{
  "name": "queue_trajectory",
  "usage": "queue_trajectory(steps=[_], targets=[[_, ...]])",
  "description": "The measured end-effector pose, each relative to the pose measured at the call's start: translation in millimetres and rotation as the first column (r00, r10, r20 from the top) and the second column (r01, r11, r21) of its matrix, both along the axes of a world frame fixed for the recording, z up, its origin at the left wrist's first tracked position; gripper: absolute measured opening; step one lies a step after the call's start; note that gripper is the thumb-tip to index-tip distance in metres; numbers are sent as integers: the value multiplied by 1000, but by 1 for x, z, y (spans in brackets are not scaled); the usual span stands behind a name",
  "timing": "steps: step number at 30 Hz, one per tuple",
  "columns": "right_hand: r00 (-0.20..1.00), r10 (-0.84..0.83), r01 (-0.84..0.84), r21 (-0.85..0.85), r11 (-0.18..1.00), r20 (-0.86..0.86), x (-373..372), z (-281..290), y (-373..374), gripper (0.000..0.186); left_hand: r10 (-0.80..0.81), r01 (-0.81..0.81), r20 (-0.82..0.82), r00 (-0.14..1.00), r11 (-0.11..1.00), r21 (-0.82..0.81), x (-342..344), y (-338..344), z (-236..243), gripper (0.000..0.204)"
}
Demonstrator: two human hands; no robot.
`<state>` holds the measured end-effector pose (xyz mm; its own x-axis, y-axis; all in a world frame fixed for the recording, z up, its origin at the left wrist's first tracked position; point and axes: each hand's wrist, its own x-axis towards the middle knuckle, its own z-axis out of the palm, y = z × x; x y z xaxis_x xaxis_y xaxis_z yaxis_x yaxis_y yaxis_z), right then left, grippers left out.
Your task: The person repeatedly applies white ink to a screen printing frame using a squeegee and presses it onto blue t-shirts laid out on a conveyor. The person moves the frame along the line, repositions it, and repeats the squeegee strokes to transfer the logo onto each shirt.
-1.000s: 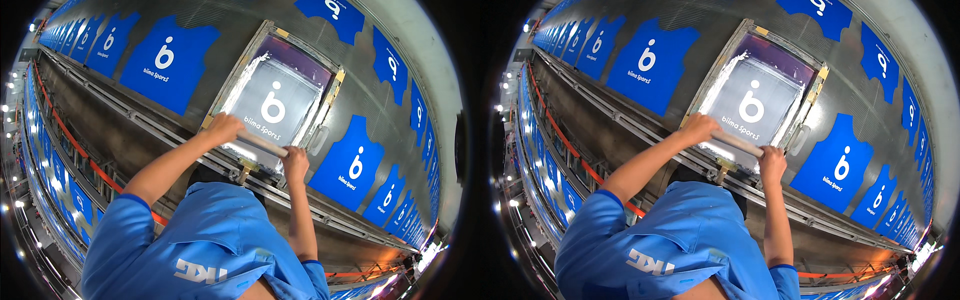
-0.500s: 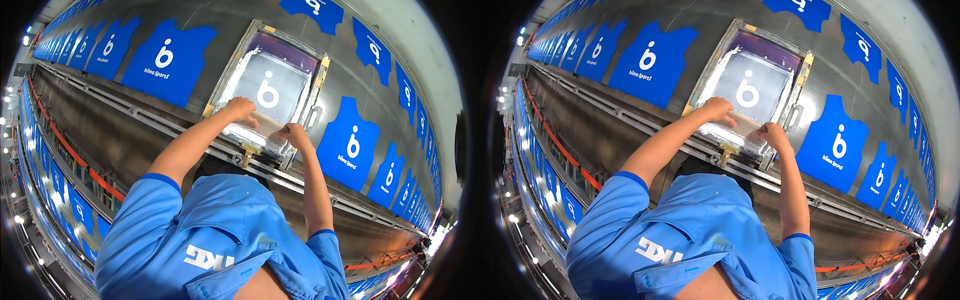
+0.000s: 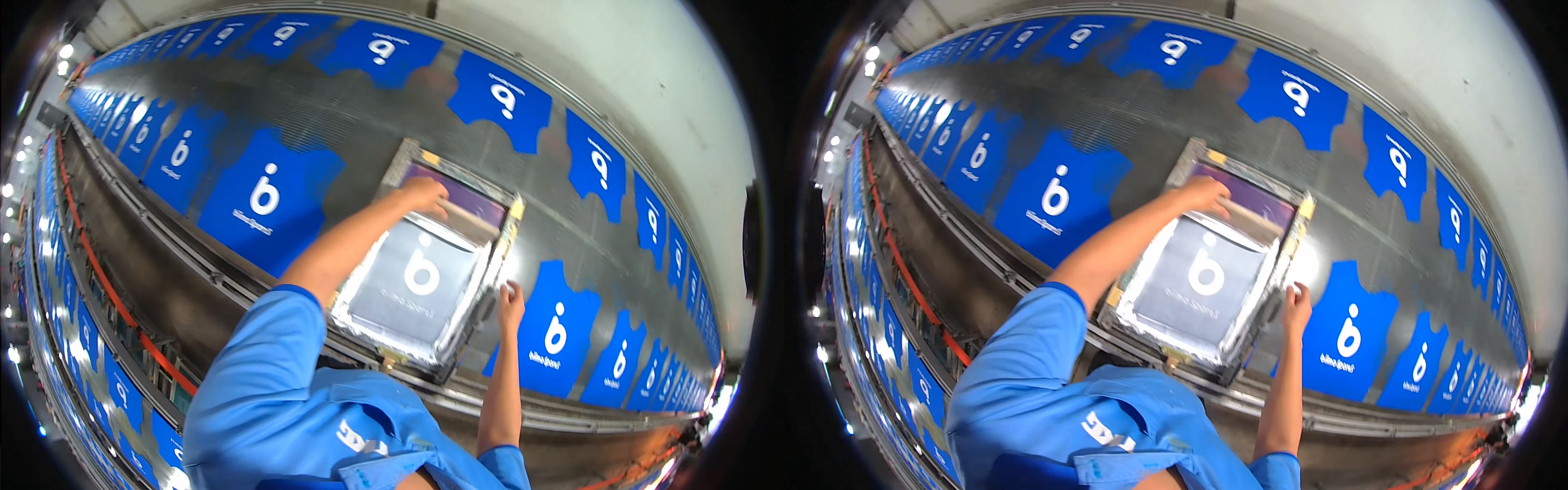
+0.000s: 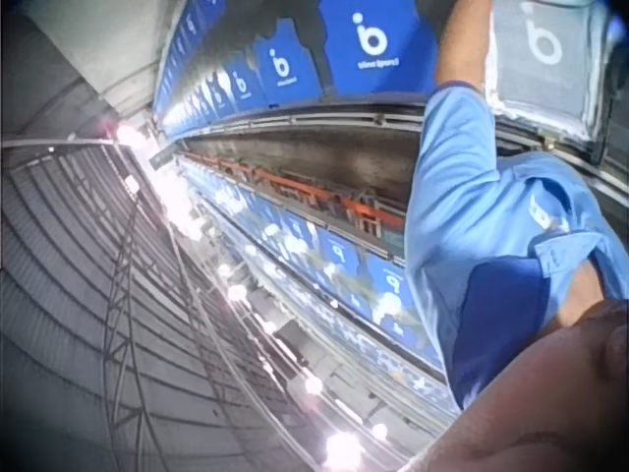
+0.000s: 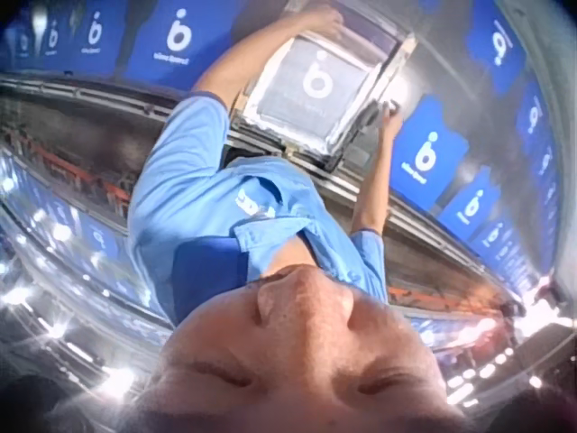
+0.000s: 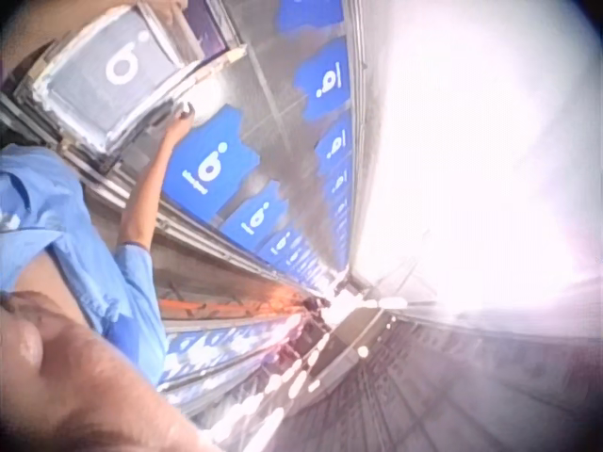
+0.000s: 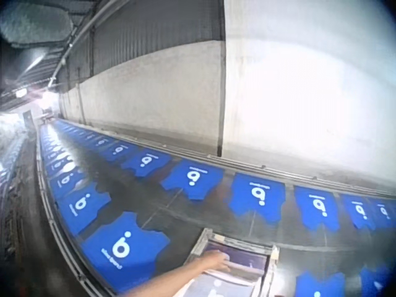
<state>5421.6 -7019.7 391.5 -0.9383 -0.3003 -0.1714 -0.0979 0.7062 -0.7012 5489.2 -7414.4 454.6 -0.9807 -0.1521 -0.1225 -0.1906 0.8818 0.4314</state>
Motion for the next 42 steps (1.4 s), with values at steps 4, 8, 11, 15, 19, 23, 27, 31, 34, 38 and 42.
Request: queue_trajectory(steps=[4,8,11,15,19,23,27,31,34,38,42], targets=[[973,-47,103,-247,964,224,9,-40,18,27,-140,116,232,963,987,115,-28,13,16,49],[933,-65,186,-320,929,353,-2,-26,-7,28,-82,62,185,979,992,109,11,20,5,46],[948,-43,161,-356,921,316,-6,-6,-10,29,-50,29,195,980,993,112,56,46,19,48],[941,-44,194,-427,883,336,1,20,-8,30,33,-58,144,989,983,173,155,120,23,47],[954,-96,232,-499,835,283,7,20,-14,31,108,-112,32,994,980,167,265,189,7,50],[948,-309,257,-384,887,-80,23,28,-40,37,74,-56,-103,992,983,174,323,199,5,44],[937,-304,217,-398,892,-170,55,25,-92,39,120,-110,-63,991,983,150,343,142,14,38],[955,-276,189,-504,843,-104,129,0,-203,38,193,-193,31,981,981,-2,389,14,30,26],[980,-197,153,-559,815,-18,202,0,-289,30,195,-184,157,968,979,-82,439,-86,30,25],[970,-241,216,-607,765,42,252,-4,-369,29,90,-78,131,987,992,-100,487,-185,18,27],[979,-194,188,-615,766,58,283,-5,-409,28,34,-17,167,985,994,-104,523,-216,16,34]])
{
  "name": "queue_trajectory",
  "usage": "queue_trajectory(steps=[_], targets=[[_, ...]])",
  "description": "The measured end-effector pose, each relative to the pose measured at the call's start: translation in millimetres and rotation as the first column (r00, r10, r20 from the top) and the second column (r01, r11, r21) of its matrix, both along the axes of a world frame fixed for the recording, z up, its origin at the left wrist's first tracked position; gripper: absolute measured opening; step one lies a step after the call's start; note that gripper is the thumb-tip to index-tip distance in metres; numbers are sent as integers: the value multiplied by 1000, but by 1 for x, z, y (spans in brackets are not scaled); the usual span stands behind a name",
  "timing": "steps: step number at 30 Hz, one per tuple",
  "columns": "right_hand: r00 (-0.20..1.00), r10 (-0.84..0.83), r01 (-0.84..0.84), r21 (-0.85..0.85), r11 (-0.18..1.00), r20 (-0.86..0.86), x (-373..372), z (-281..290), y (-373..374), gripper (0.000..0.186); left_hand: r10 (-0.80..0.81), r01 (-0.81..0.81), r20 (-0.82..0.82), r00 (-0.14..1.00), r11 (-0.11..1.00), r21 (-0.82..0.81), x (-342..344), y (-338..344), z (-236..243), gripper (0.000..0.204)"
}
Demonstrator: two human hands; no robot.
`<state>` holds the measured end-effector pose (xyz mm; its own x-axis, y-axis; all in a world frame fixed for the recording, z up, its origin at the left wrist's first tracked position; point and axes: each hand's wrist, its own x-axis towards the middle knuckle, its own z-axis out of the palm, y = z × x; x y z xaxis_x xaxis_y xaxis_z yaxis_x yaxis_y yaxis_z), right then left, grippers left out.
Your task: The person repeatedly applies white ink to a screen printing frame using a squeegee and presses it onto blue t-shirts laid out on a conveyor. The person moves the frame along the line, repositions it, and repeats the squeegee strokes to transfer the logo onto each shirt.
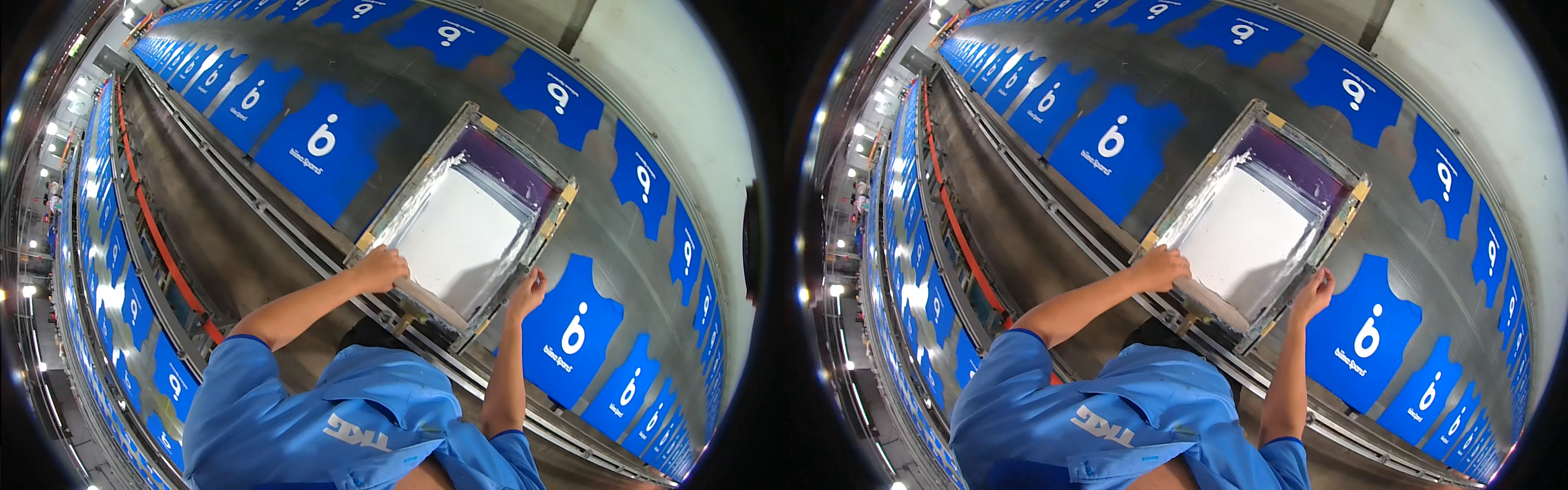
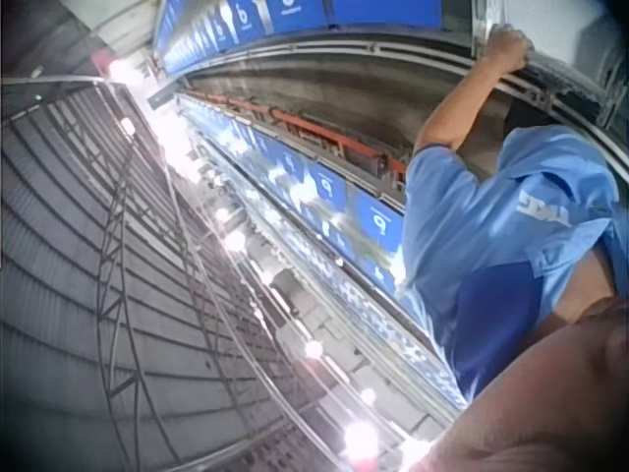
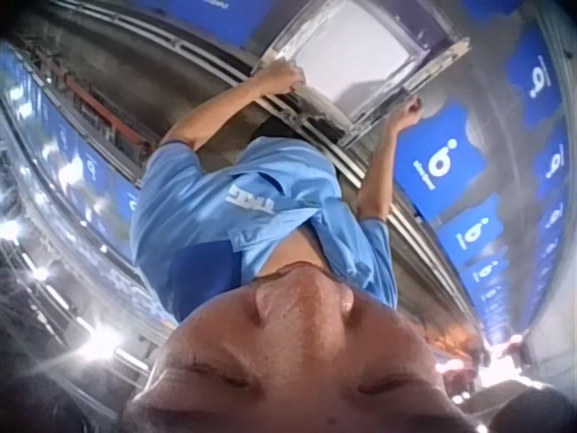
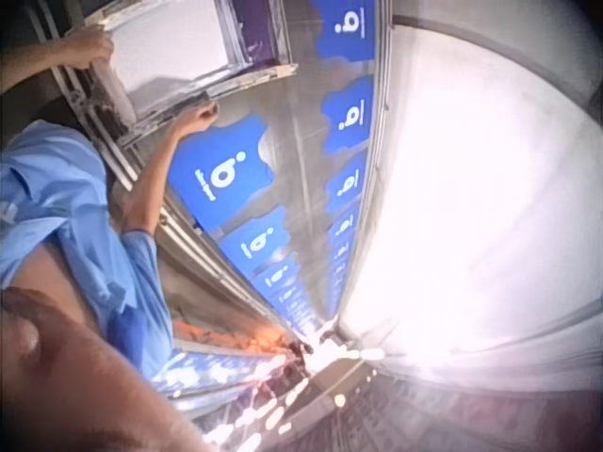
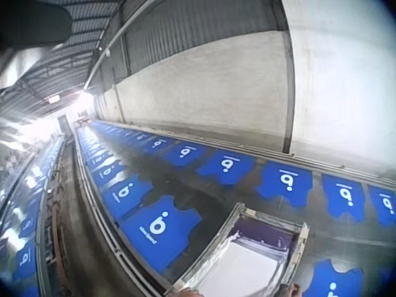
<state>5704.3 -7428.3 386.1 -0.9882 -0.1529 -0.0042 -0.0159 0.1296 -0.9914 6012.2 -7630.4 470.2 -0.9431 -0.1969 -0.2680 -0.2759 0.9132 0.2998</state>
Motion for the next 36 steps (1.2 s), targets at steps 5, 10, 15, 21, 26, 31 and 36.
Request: queue_trajectory(steps=[5,10,15,21,26,31,36], targets=[[1000,1,-3,203,979,13,6,-2,-7,26,36,-35,-46,998,999,32,9,-14,4,45],[1000,27,-24,331,943,-7,-1,-20,-8,28,130,-111,-118,984,981,156,-78,-73,-2,39],[764,519,69,848,526,-384,-40,59,-18,46,59,-69,96,994,992,106,-225,-165,7,38],[748,663,-215,930,298,-40,-119,115,-138,48,-78,65,124,989,992,104,-300,-202,17,45],[754,645,-321,927,195,125,-118,80,-141,40,-11,8,46,999,997,80,-278,-189,-2,39],[721,693,-293,900,322,-14,-35,62,-89,32,0,-1,34,999,1000,27,-195,-141,-15,28],[692,713,-302,855,422,-107,73,64,-24,23,43,-44,21,999,997,66,-82,-68,-17,30]])
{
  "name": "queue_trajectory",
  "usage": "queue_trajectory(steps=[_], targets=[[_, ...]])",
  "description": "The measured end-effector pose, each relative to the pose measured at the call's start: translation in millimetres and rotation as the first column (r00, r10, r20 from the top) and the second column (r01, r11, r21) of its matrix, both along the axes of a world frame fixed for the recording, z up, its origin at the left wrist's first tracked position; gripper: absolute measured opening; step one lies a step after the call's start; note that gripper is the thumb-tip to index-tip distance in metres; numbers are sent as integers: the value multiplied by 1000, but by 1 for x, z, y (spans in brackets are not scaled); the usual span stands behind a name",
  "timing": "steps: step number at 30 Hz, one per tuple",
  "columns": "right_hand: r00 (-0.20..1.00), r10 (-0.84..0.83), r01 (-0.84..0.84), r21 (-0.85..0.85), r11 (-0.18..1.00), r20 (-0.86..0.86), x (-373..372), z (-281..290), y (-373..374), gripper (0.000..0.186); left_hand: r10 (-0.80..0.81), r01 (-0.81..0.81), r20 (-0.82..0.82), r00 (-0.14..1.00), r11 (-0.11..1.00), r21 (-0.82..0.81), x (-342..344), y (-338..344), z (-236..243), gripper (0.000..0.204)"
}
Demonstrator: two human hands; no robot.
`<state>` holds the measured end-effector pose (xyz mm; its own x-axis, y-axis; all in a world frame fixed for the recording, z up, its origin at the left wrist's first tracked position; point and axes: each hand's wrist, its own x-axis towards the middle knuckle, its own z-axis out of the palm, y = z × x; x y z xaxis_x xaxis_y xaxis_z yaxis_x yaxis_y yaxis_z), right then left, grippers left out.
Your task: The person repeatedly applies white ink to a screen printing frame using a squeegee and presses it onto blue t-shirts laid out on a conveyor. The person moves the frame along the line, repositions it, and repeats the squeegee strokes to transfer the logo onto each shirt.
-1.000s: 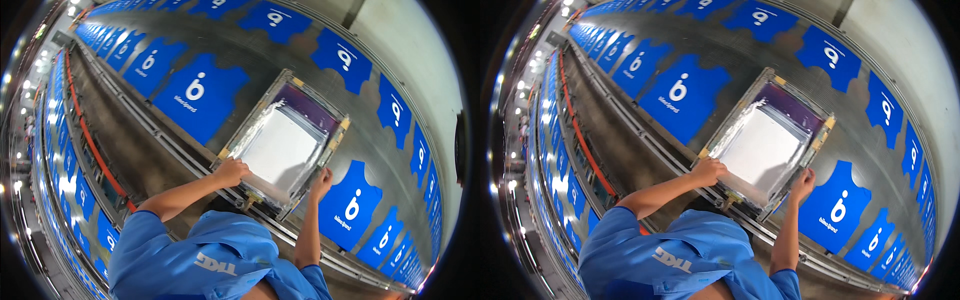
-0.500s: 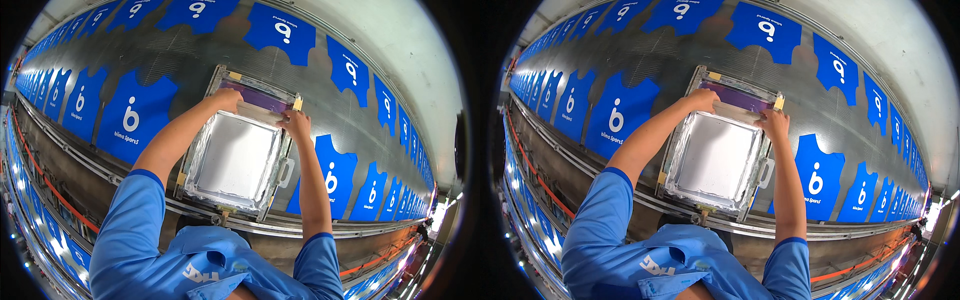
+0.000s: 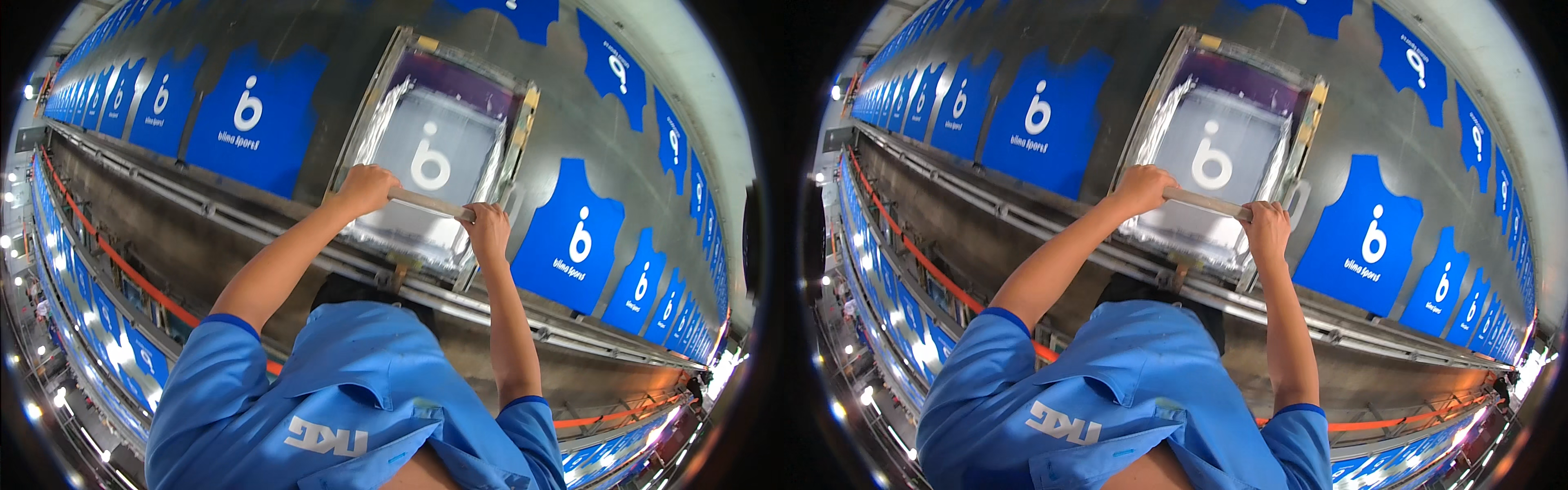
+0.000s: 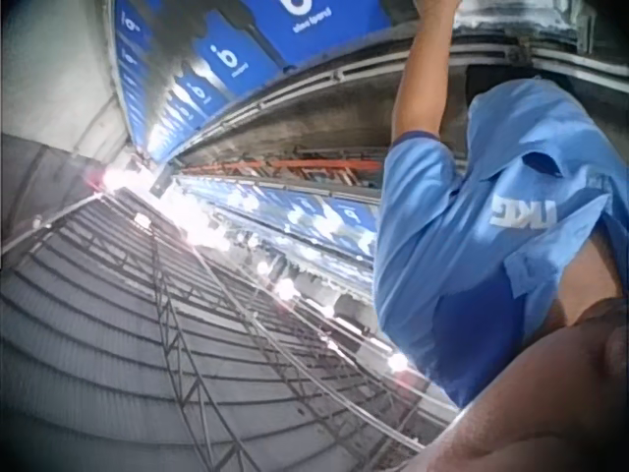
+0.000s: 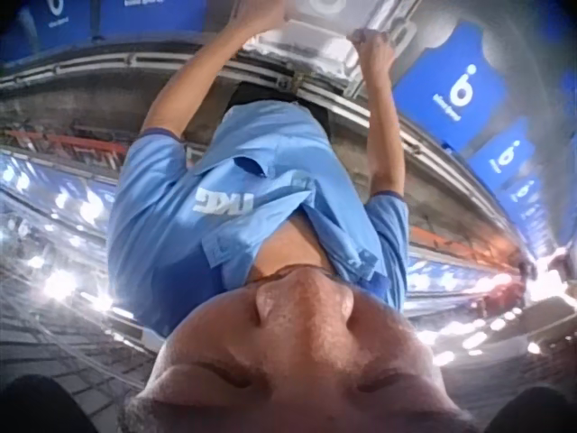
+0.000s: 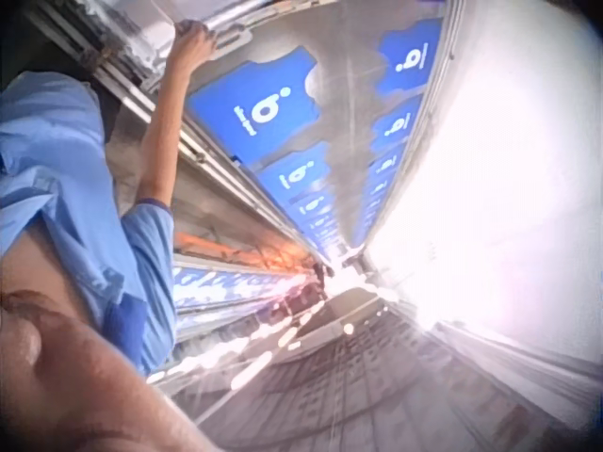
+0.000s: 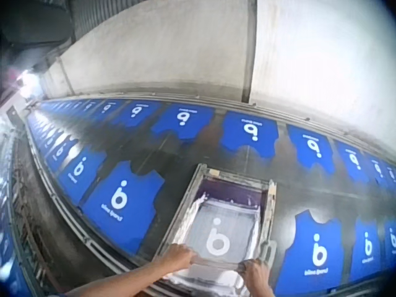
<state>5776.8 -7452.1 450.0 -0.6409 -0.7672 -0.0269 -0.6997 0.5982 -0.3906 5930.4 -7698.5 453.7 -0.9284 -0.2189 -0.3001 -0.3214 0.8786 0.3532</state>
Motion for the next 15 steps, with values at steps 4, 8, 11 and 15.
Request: queue_trajectory(steps=[4,8,11,15], targets=[[1000,-8,6,-77,997,-24,69,0,35,29,28,-34,-112,993,998,-46,79,47,0,40],[999,35,-36,-63,997,-12,109,3,59,36,-28,-13,-328,944,992,-124,125,67,2,39],[996,86,-84,-55,995,22,99,35,54,29,-25,27,-46,999,999,36,111,55,32,39],[995,94,-95,-30,995,-40,-9,35,0,20,-4,5,-16,1000,999,42,7,-11,28,33]])
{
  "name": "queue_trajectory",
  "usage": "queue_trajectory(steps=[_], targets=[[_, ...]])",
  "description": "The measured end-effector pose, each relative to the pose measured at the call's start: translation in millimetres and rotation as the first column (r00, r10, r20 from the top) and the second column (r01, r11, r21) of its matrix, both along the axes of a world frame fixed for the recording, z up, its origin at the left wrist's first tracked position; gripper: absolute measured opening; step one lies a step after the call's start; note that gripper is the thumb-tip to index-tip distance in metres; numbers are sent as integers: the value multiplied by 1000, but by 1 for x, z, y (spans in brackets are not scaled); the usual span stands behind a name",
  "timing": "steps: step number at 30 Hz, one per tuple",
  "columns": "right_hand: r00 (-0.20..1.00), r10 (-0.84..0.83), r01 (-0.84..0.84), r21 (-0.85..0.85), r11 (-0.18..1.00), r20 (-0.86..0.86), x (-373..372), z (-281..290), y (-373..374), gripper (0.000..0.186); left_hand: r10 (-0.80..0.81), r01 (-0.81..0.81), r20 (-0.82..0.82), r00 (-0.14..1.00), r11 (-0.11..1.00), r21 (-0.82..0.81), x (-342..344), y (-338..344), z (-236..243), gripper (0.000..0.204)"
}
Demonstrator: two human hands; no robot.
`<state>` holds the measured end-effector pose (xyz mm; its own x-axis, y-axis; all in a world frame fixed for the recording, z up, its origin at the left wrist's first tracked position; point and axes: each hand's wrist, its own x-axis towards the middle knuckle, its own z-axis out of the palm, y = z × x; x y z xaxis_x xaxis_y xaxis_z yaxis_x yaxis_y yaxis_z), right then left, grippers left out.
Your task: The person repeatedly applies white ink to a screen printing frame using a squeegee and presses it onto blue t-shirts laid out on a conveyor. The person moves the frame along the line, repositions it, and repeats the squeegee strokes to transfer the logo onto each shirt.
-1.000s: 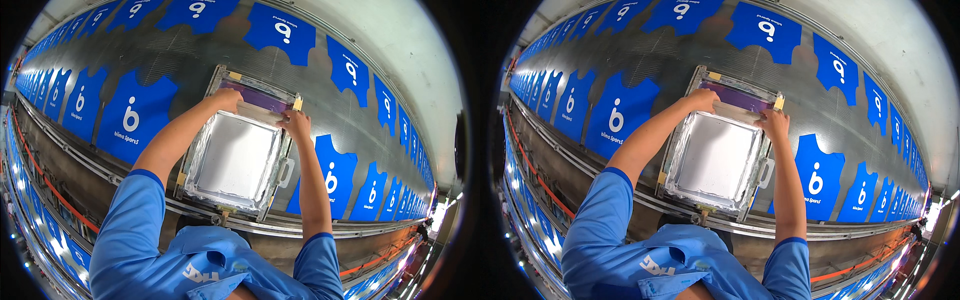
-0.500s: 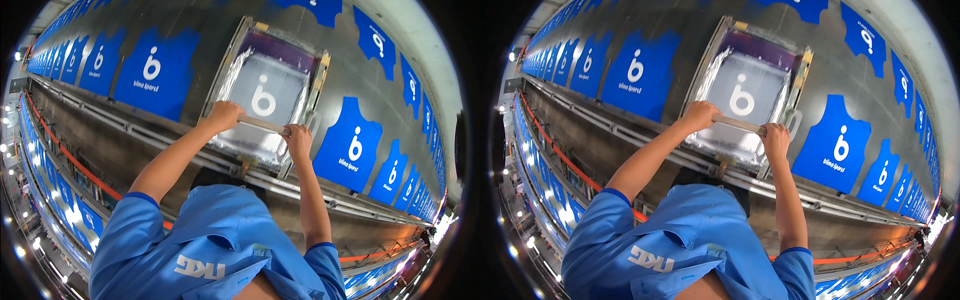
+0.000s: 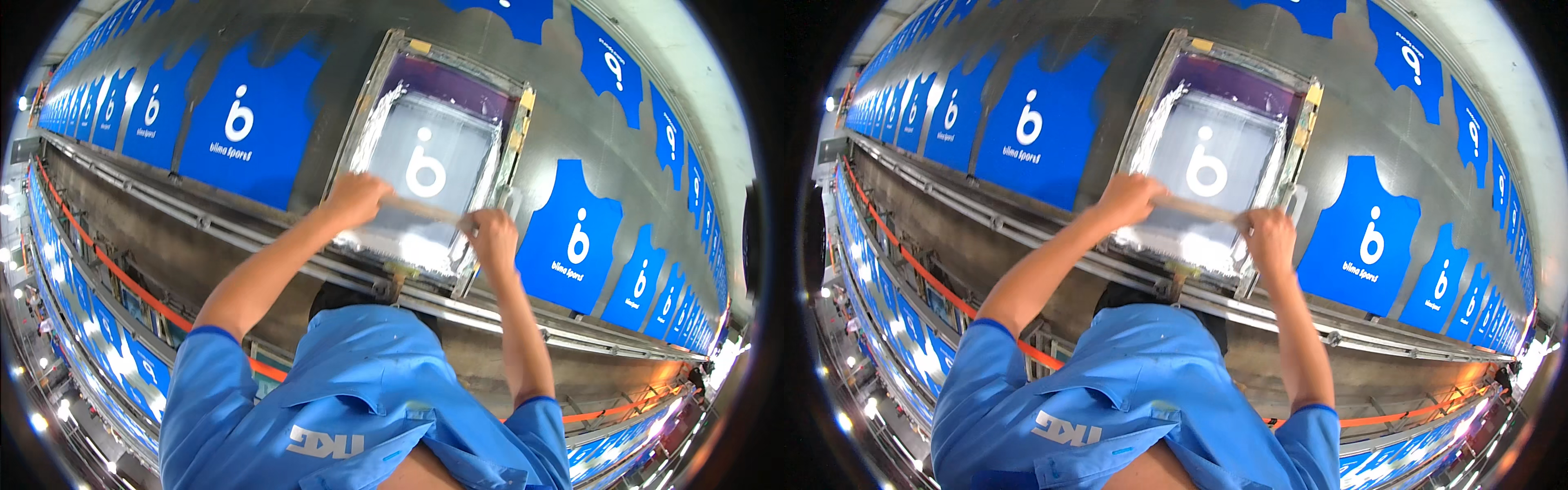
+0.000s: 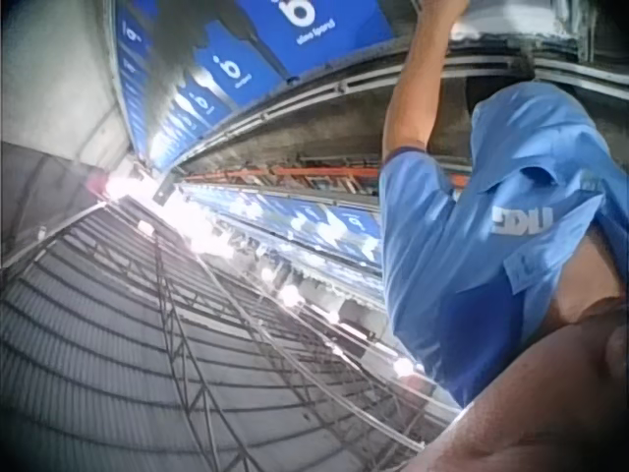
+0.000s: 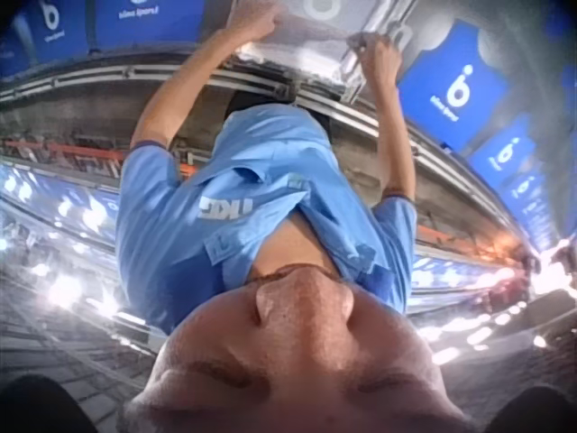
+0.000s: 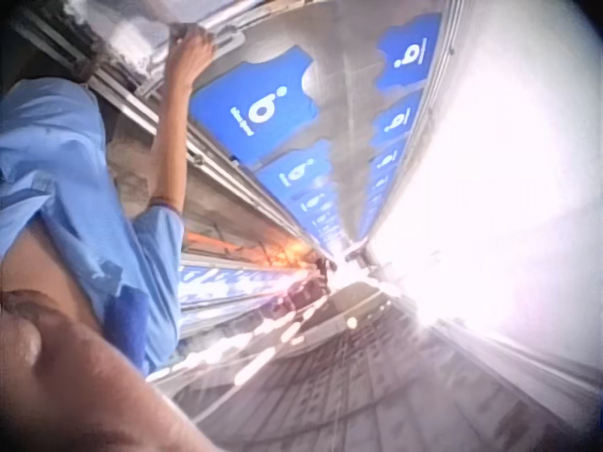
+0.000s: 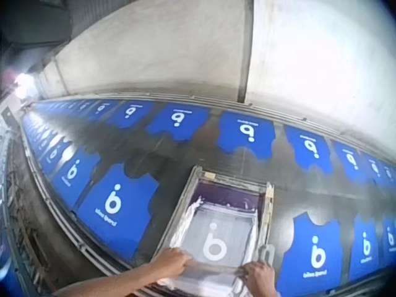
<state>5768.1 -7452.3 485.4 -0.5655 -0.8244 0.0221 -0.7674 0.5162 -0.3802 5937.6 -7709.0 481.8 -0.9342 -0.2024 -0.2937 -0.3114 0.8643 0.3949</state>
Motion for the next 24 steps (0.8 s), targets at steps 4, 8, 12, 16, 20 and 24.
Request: queue_trajectory(steps=[4,8,12,16,20,24], targets=[[989,-145,127,329,936,29,-125,-7,-71,39,-71,68,146,987,997,24,-150,-78,-5,46],[992,-120,129,311,942,-47,-184,-8,-115,43,-65,67,84,994,997,-24,-214,-116,-6,56],[983,-179,180,251,951,-29,-179,-25,-112,43,-52,53,19,998,996,-74,-213,-113,-19,50],[986,-162,166,150,975,-37,-121,-37,-74,33,-70,68,-13,997,990,-124,-153,-76,-26,32],[994,-104,104,-20,994,-32,-34,-42,-25,27,-50,46,-51,997,996,-72,-58,-25,-26,16],[994,-106,106,-7,994,28,44,-35,15,32,-9,3,-110,994,998,-60,30,27,-26,22]])
